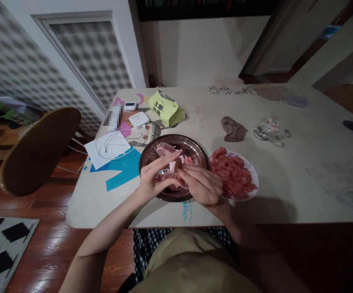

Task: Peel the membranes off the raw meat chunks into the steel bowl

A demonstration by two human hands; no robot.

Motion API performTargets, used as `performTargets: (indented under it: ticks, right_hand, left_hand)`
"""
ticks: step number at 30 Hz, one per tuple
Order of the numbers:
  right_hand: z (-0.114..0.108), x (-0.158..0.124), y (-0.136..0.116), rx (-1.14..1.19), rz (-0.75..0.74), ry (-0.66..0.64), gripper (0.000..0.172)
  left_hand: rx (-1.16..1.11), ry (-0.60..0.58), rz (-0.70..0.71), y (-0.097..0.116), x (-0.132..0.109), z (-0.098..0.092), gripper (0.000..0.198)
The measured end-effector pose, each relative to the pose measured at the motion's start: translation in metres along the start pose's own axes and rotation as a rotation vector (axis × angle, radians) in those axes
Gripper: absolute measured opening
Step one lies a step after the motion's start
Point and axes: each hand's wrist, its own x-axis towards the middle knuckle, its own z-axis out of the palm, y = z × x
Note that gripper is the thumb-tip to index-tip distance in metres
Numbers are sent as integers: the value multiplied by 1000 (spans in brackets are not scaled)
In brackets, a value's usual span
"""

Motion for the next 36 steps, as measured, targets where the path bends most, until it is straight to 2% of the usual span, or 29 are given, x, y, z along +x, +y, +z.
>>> performTargets:
  ticks: [4, 8, 13, 17, 22, 27, 31, 36]
  right_hand:
    - [-1, 2, 0, -75, -47, -52, 45]
    - [-4, 5, 3, -107, -125, -84, 40]
    - [-6, 4, 7, -109, -144, -89, 41]
    - [-7, 1, 10, -123, -99, -43, 43]
    - [-7, 0, 14, -121, -24, 6, 53]
    - [-2, -1, 16, -121, 44, 16, 53]
    - [1, 3, 20, -215, 60, 72, 44]
    - [5, 6, 24, -279, 99, 92, 32]
  left_hand:
    - [-9, 0, -105, -2, -1, 0, 61]
    - [-38, 3, -143, -4, -1, 1, 57]
    - [-135, -35, -212, -4, 1, 2, 52]
    - [-78, -84, -180, 1, 3, 1, 48]
    - [-125, -6, -180, -1, -1, 1, 54]
    - [-129, 12, -240, -3, -3, 1, 45]
    - [-83, -53, -215, 0, -3, 0, 43]
    - [-96, -58, -175, 1, -2, -3, 41]
